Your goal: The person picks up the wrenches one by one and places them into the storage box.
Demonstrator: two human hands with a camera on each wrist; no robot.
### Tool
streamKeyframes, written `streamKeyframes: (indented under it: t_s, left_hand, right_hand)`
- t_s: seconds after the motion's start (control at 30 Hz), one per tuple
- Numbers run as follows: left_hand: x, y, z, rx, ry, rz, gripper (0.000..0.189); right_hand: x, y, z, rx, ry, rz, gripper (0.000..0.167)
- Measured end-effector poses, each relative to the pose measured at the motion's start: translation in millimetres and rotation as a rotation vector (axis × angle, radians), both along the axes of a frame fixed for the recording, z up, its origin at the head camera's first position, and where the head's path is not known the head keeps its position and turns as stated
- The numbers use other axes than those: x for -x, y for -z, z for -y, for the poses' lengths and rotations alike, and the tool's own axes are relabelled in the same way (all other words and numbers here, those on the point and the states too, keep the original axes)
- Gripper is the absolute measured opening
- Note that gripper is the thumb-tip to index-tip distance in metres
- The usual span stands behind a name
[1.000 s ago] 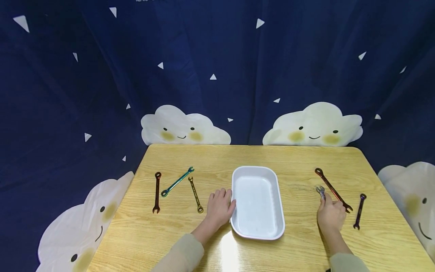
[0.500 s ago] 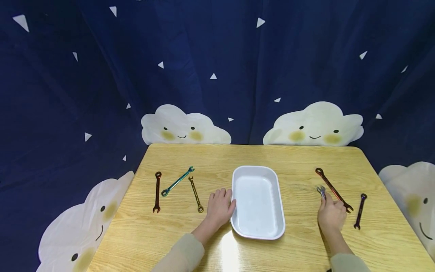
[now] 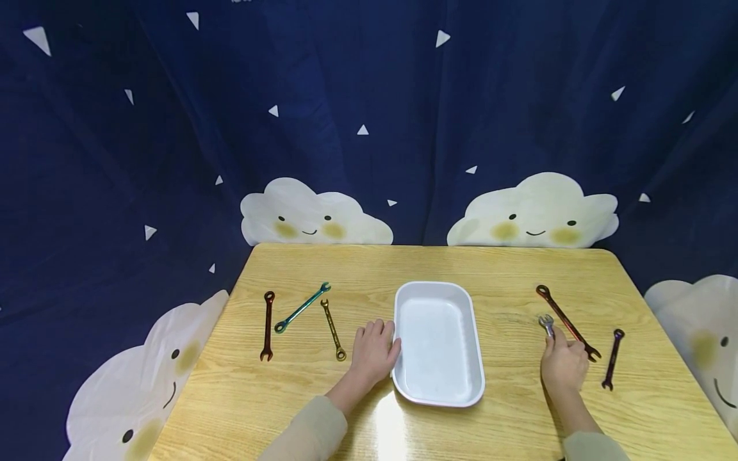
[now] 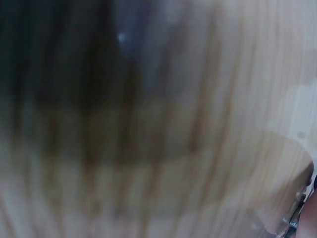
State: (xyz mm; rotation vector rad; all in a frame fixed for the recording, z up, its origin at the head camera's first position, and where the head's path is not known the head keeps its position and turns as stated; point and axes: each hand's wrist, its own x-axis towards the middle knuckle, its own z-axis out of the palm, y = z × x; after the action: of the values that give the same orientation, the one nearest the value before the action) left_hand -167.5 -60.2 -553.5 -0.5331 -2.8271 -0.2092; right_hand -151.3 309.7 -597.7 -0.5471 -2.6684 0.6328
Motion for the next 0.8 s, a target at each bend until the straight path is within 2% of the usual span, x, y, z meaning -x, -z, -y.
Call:
streamKeyframes:
  t_s: [0.3, 0.47, 0.63, 0.8]
  left_hand:
    - [-0.3, 1.2, -0.5, -0.008, 0.001, -0.008, 0.025]
    - [-0.7, 1.3, -0.5, 0.000, -0.003, 0.004, 0.026]
    - [-1.0, 0.6, -0.5, 0.005, -0.006, 0.014, 0.027]
    - [-0.6, -0.6, -0.4, 0.005, -0.006, 0.014, 0.026]
  right_hand:
    - [-0.8, -1.2, 1.5, -0.001, -0.014, -0.048, 0.030]
    - [0.3, -3.4, 3.6, -0.013, -0.033, -0.111, 0.029]
    - [2.8, -6.6, 6.7, 0.000, -0.045, -0.129, 0.030]
    - [6.9, -10.1, 9.4, -0.010, -0.049, -0.198, 0.029]
